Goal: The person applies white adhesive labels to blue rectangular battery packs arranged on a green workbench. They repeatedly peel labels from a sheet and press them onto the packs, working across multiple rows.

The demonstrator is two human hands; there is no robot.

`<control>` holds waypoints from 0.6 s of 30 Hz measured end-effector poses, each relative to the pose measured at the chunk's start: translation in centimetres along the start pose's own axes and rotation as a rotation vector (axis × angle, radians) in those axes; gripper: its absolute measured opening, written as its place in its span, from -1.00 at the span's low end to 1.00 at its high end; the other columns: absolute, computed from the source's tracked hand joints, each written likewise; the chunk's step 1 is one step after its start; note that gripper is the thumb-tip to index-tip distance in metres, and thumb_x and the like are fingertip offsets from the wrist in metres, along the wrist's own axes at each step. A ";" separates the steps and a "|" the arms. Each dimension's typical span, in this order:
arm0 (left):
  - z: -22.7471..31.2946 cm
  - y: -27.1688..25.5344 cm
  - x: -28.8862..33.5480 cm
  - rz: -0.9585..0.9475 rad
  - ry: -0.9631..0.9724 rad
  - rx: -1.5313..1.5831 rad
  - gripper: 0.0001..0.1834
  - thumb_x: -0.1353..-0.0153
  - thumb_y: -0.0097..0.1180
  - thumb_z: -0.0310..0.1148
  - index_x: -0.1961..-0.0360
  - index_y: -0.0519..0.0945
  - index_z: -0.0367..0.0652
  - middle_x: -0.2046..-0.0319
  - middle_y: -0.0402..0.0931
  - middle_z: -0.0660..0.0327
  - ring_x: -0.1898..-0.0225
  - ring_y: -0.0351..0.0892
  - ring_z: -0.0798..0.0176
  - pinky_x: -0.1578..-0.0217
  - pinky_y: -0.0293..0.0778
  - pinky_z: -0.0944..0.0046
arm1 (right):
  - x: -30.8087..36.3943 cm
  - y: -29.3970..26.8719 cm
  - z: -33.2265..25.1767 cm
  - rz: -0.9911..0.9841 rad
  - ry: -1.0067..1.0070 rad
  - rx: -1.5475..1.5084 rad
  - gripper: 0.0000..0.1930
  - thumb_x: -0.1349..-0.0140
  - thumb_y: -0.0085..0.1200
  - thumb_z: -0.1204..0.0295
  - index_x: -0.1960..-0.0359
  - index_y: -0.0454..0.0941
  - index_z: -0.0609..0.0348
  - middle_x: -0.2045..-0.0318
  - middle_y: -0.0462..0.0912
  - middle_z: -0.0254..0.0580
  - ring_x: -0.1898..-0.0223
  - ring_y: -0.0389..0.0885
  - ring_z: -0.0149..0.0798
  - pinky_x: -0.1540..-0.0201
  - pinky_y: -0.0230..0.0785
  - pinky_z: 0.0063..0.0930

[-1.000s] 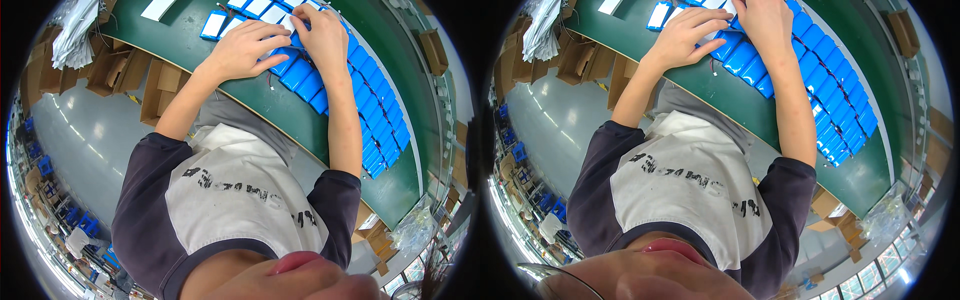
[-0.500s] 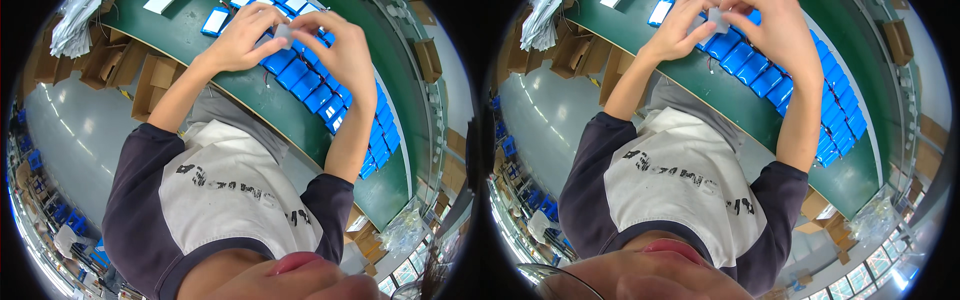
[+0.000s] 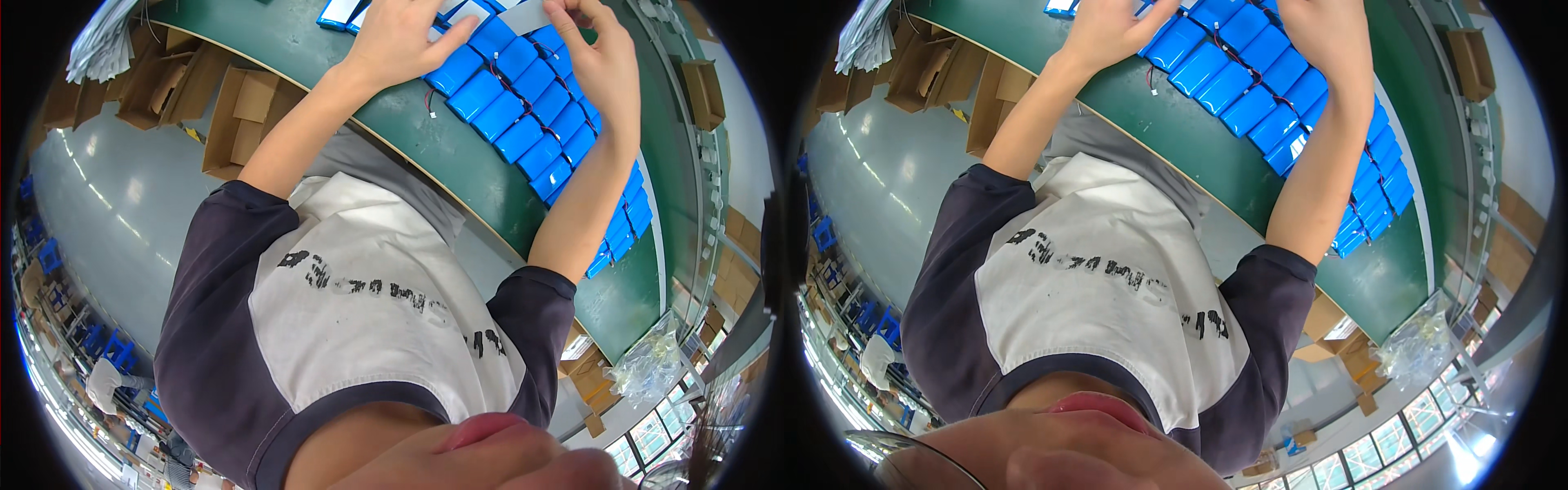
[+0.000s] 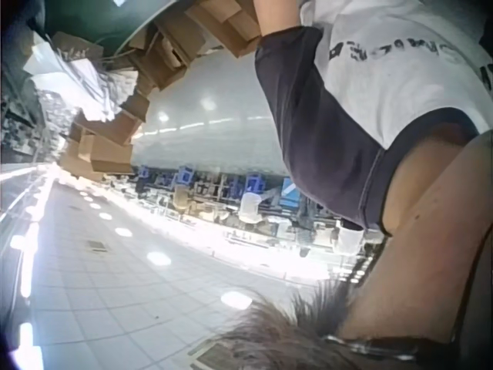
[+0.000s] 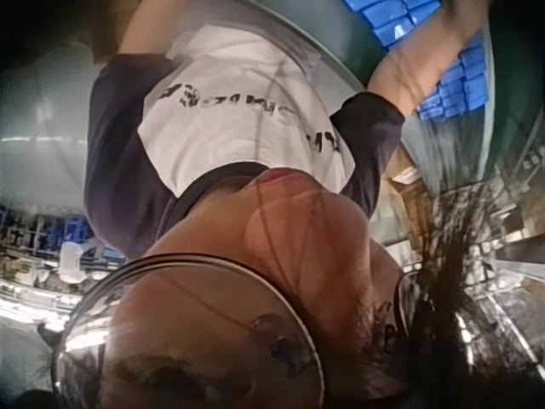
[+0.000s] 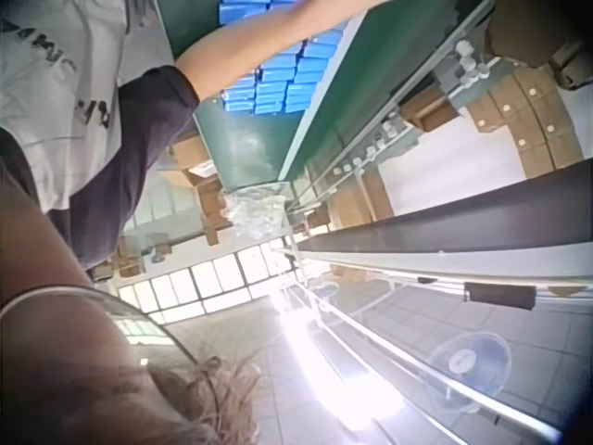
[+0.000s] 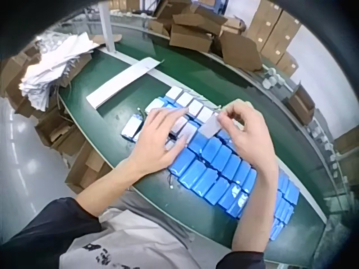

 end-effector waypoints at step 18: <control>-0.1 3.6 2.3 -0.290 0.080 0.056 -0.61 -0.27 0.28 -0.27 -0.11 0.59 -0.07 -0.03 0.65 0.17 -0.03 0.61 0.06 -0.13 0.47 0.07 | 0.2 6.1 7.6 -0.178 0.181 -0.013 -0.77 -0.18 0.29 0.36 0.47 0.63 0.31 0.47 0.61 -0.02 0.32 0.60 -0.10 0.21 0.42 -0.25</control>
Point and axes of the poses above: each hand's wrist, its own x-axis away from the middle knuckle, its own y-axis out of the palm, z = x × y, the point moved 10 cm from there along -x, towards the middle knuckle
